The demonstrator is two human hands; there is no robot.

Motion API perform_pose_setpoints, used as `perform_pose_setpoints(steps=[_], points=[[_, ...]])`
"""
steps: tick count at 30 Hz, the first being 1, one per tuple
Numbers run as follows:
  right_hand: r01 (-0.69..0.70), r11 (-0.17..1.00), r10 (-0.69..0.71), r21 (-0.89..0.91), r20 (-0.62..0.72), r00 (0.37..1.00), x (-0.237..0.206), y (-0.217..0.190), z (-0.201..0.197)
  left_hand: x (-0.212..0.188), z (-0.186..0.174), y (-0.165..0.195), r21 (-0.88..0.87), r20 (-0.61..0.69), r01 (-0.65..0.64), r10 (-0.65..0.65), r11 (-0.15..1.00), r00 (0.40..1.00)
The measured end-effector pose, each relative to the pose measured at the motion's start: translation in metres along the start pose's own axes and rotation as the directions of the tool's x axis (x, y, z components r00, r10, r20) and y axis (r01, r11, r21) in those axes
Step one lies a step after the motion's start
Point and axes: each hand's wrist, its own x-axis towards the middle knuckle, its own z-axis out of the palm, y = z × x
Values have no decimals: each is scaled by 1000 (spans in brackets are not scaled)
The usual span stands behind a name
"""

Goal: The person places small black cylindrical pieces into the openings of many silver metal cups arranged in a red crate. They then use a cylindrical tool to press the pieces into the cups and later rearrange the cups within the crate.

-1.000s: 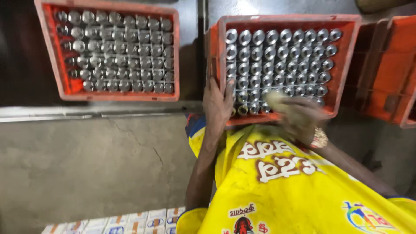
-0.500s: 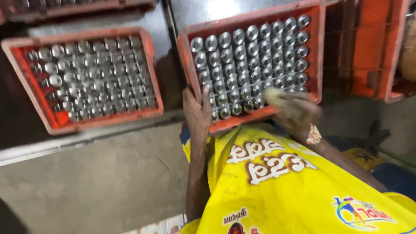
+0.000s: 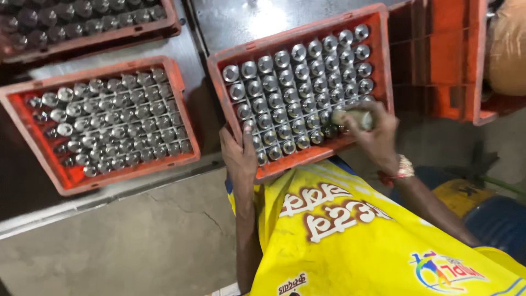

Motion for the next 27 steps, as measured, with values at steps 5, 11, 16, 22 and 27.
perform_pose_setpoints(steps=[5, 11, 16, 22, 27], points=[[-26, 990, 46, 138, -141, 989, 2, 6, -14, 0, 0, 1, 47, 9, -30, 30, 998, 1000], [-39, 975, 80, 217, -182, 980, 6, 13, -28, -1, -1, 4, -12, 16, 20, -20, 1000, 1000], [90, 994, -62, 63, -355, 933, 10, 32, -31, -1, -1, 4, 6, 14, -48, 48, 999, 999], [-24, 995, 51, 100, -273, 961, 13, 24, -34, -2, -3, 3, -3, 50, 11, -11, 1000, 999], [1, 1000, -2, -10, -149, 989, 17, 14, -42, -2, -2, 1, 38, 24, -22, 21, 999, 1000]])
